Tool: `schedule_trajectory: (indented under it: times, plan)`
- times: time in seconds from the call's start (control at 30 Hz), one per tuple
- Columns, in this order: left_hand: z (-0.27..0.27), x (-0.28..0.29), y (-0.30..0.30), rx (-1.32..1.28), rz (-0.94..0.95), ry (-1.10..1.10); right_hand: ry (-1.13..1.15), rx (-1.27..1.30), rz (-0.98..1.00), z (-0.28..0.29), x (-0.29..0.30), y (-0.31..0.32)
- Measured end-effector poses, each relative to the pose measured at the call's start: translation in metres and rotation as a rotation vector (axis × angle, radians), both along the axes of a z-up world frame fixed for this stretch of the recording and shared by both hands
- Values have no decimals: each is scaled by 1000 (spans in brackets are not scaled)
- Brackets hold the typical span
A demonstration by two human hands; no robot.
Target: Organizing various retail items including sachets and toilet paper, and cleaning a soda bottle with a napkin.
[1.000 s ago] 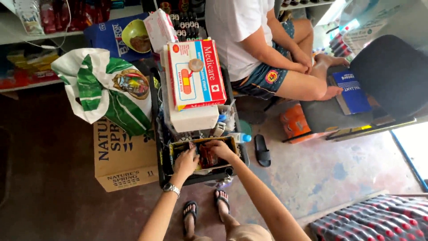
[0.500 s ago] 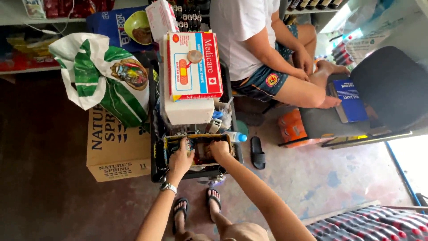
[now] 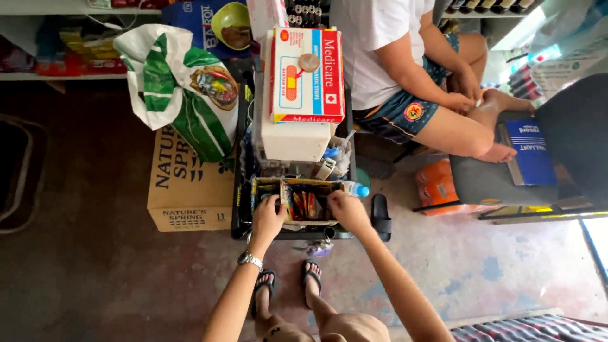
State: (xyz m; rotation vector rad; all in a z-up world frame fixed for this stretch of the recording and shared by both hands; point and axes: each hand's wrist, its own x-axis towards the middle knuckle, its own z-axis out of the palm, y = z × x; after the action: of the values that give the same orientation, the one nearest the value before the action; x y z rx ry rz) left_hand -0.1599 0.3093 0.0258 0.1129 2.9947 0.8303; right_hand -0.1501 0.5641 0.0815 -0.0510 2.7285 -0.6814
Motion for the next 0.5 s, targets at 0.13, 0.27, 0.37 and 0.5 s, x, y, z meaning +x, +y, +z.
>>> schedule_trajectory:
  times: [0.13,0.27,0.37,0.5]
  plan:
    - [10,7,-4,185,43,118,46,-652,-686,9,47,63]
    - [3,11,1,127,-19,275,18,-751,-1026,-24,107,121]
    - [1,5,23,228,-116,288,-33,-623,-1020,-53,153,142]
    - [29,1,59,279,-215,71,-203,-285,-824,-66,185,137]
